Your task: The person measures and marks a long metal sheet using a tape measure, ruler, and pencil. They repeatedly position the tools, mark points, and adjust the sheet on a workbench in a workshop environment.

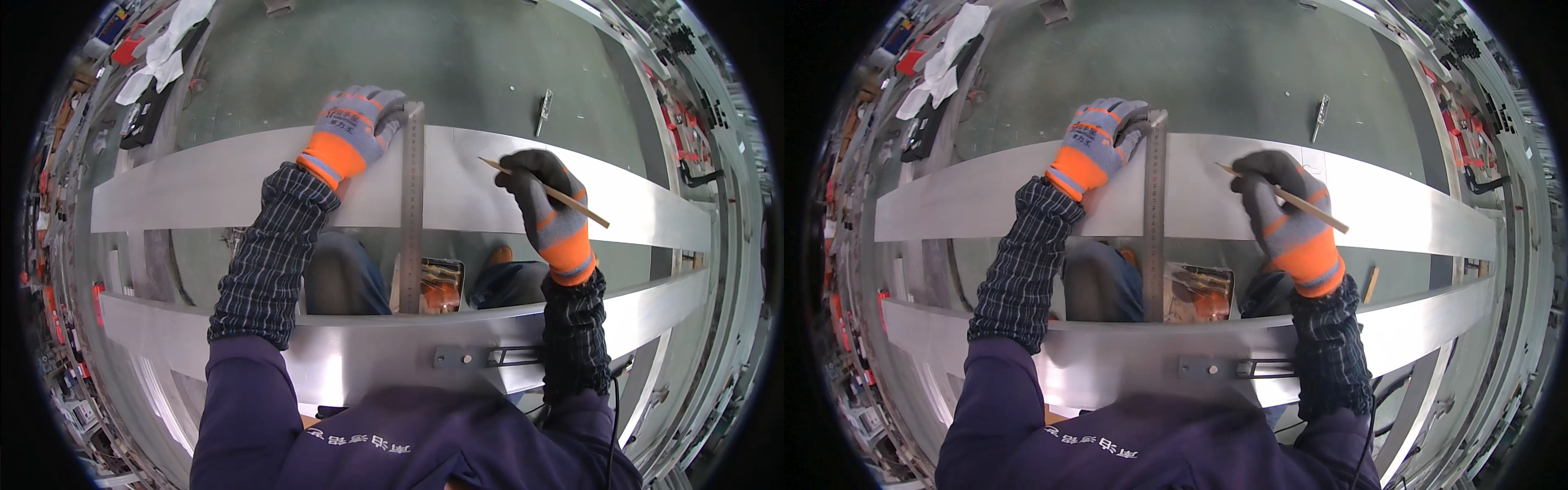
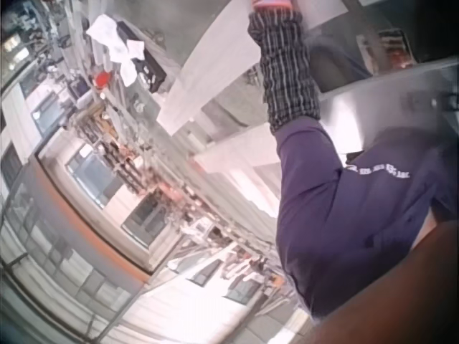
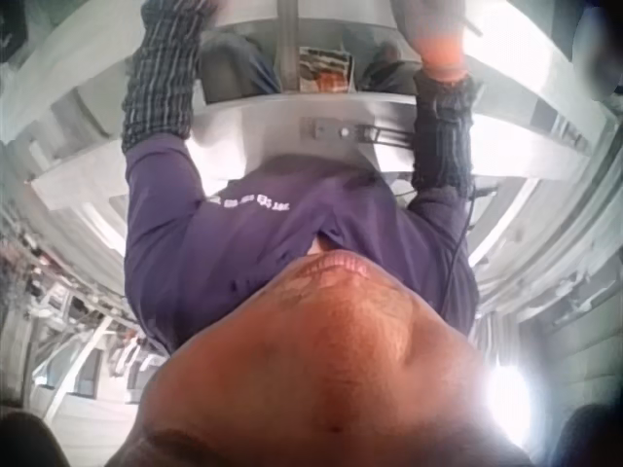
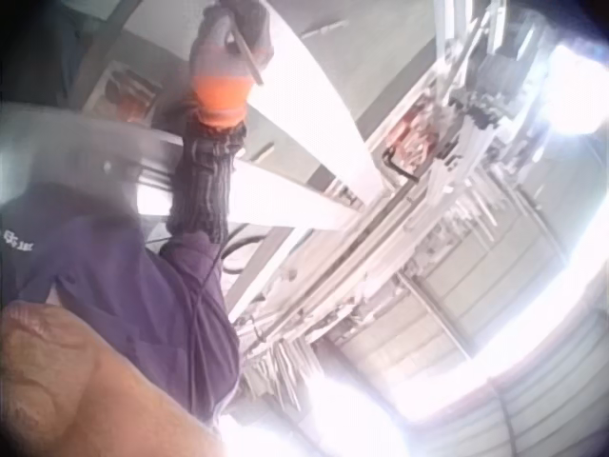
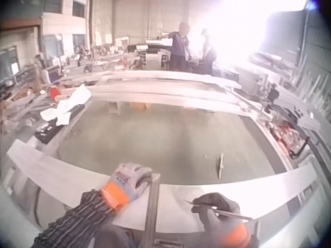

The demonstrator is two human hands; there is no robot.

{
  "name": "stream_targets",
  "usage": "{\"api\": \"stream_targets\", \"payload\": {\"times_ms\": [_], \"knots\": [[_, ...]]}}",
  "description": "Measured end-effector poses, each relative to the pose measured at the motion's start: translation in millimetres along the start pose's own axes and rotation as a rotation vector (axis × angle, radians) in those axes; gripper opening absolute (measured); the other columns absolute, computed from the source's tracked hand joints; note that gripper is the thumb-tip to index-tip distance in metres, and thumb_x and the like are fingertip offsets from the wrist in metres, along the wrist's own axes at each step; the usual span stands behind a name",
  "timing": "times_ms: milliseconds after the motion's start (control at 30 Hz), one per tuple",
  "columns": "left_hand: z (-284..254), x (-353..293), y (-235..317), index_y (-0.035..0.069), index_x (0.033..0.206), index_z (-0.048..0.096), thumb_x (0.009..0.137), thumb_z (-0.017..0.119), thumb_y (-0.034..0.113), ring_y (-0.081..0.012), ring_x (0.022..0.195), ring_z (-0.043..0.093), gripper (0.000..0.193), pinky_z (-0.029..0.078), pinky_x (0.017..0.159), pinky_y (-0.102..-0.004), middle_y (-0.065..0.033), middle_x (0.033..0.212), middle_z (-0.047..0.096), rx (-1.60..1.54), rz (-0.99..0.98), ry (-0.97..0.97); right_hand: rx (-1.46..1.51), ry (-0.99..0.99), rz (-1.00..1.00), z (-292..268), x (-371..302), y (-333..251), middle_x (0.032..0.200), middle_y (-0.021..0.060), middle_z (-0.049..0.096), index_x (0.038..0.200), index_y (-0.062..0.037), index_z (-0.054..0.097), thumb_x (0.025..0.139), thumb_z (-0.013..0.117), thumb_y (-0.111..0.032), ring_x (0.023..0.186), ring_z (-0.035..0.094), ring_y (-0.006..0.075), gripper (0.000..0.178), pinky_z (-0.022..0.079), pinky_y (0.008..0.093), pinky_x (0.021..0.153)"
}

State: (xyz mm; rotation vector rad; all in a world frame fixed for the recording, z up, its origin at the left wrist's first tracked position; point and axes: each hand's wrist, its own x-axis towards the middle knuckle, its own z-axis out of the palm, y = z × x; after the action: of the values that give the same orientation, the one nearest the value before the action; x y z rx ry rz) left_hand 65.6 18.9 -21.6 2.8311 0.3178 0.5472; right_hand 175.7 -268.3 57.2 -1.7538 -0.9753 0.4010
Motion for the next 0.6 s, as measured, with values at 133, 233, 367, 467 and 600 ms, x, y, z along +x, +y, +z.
{"api": "stream_targets", "payload": {"times_ms": [133,233,367,467,600], "knots": [[-18.1,-3.5,-0.6,0.015,0.13,0.064,0.09,0.064,0.02,-0.0356,0.113,0.061,0.04,0.047,0.099,-0.0454,-0.0135,0.122,0.066,-0.097,0.048,0.208,0.014,0.123,0.064,-25.1,-41.8,25.0,0.095,0.0133,0.074,0.115,0.0022,0.066,0.103,0.052,-0.009,0.086,0.068,0.0151,0.022,0.054,0.027,0.077],[-69.4,-12.8,9.3,0.007,0.13,0.063,0.09,0.063,0.008,-0.0386,0.109,0.062,0.039,0.05,0.097,-0.0439,-0.0169,0.122,0.065,-0.132,0.05,0.263,0.162,0.306,0.113,-34.9,-67.6,71.8,0.096,0.0131,0.074,0.117,0.0017,0.067,0.102,0.054,-0.011,0.083,0.067,0.015,0.023,0.054,0.0273,0.076],[-139.6,-72.0,-21.6,0.003,0.13,0.061,0.093,0.061,0.007,-0.0386,0.108,0.064,0.038,0.052,0.094,-0.0427,-0.0196,0.123,0.064,0.081,-0.029,0.417,0.258,0.422,0.065,-35.0,-69.0,86.4,0.099,0.0134,0.075,0.119,0.0011,0.067,0.103,0.056,-0.014,0.085,0.068,0.0158,0.025,0.055,0.0293,0.078],[-180.4,-158.5,-40.4,0.001,0.13,0.061,0.096,0.059,0.007,-0.0382,0.109,0.065,0.035,0.052,0.094,-0.0417,-0.0202,0.123,0.065,0.123,-0.3,0.499,0.26,0.433,0.062,-40.0,-71.5,97.1,0.1,0.0146,0.075,0.124,0.0014,0.067,0.104,0.056,-0.019,0.084,0.068,0.0169,0.03,0.054,0.0295,0.077],[-205.6,-351.9,-83.8,0.001,0.131,0.06,0.101,0.055,0.015,-0.0388,0.114,0.064,0.033,0.051,0.098,-0.0406,-0.0227,0.126,0.065,0.558,-0.794,0.303,0.245,0.39,0.088,-34.4,-67.8,105.2,0.101,0.0147,0.075,0.125,0.0017,0.066,0.104,0.053,-0.02,0.084,0.067,0.0168,0.033,0.054,0.0301,0.077]]}}
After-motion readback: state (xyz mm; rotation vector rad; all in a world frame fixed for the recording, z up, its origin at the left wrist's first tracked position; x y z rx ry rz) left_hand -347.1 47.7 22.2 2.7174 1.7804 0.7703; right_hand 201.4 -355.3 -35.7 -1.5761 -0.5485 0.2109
